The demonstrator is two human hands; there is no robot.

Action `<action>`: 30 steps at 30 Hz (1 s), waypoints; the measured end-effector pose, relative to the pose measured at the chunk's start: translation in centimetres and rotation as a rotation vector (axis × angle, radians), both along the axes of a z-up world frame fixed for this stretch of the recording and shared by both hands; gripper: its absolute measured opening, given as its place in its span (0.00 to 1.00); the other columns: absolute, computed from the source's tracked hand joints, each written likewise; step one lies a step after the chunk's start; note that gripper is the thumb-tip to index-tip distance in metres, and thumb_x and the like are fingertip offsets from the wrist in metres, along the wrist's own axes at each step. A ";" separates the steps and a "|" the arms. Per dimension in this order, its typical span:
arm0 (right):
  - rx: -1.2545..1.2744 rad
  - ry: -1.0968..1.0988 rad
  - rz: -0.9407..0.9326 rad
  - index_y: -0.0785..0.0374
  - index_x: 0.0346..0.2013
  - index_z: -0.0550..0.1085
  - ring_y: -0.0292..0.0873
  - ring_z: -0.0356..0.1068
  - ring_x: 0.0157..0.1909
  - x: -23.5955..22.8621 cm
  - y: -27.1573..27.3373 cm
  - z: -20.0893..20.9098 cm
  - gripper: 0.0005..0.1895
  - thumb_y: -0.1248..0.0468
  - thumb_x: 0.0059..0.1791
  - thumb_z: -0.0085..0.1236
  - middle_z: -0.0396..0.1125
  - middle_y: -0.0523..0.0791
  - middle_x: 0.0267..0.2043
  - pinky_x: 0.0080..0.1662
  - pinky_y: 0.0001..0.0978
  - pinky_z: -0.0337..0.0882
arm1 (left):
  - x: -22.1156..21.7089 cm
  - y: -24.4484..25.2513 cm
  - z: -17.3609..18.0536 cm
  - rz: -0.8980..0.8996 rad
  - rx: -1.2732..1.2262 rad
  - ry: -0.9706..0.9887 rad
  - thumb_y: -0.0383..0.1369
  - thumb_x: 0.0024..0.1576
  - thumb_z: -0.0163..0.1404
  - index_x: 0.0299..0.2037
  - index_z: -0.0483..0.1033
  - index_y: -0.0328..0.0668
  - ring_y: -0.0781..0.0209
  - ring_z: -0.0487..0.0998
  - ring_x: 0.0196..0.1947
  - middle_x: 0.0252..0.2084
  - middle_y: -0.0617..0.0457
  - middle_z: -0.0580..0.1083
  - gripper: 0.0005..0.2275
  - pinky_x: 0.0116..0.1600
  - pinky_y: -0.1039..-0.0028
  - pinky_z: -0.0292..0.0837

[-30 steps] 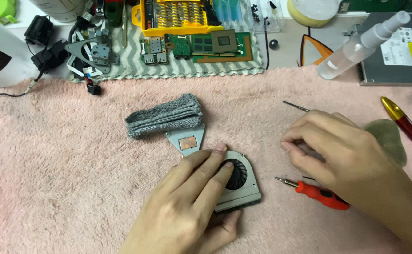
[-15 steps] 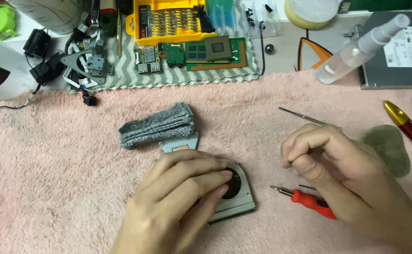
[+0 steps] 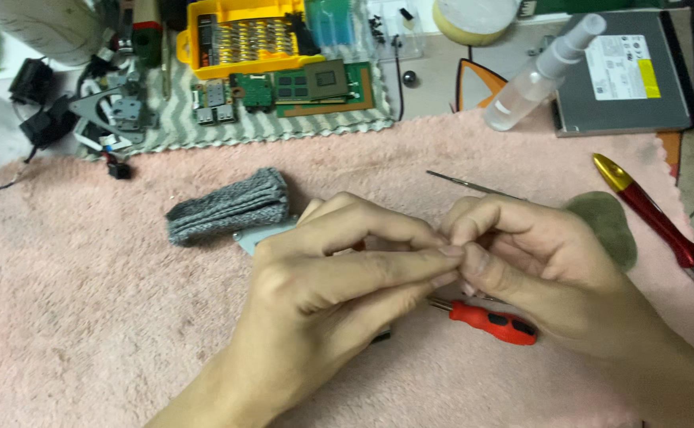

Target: The person uses a screwdriver to remove screws from a laptop cooling fan and heatsink assembly. They then separate the fan from the heatsink and manipulate the components on a pink towel.

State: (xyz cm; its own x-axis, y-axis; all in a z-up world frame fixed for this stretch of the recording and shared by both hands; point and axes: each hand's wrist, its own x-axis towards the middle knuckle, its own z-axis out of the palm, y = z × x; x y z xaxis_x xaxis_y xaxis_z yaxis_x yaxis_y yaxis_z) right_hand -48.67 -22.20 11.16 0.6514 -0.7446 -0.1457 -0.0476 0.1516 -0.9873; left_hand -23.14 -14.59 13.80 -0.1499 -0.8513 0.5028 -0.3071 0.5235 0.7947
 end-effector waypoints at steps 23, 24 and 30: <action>-0.715 0.868 0.447 0.33 0.22 0.90 0.33 0.71 0.22 -10.0 -4.8 -2.9 0.08 0.43 0.44 0.79 0.76 0.26 0.20 0.29 0.28 0.70 | 5.9 2.0 -1.7 0.027 0.121 -0.260 0.31 0.68 0.59 0.47 0.78 0.41 0.54 0.85 0.52 0.48 0.50 0.81 0.05 0.61 0.67 0.80; -0.740 0.790 0.339 0.38 0.17 0.89 0.33 0.63 0.18 -9.8 -4.6 -2.6 0.11 0.46 0.43 0.77 0.75 0.26 0.17 0.22 0.29 0.64 | 6.0 1.9 -2.0 0.011 0.118 -0.249 0.32 0.68 0.60 0.47 0.78 0.41 0.53 0.85 0.52 0.48 0.50 0.80 0.06 0.62 0.66 0.79; -0.833 0.718 0.067 0.55 0.37 0.88 0.32 0.81 0.26 -7.4 -4.9 -1.3 0.08 0.64 0.43 0.76 0.85 0.38 0.36 0.42 0.22 0.79 | 6.5 2.1 -1.9 -0.016 0.148 -0.273 0.30 0.72 0.55 0.48 0.76 0.42 0.55 0.81 0.52 0.49 0.53 0.79 0.03 0.61 0.66 0.75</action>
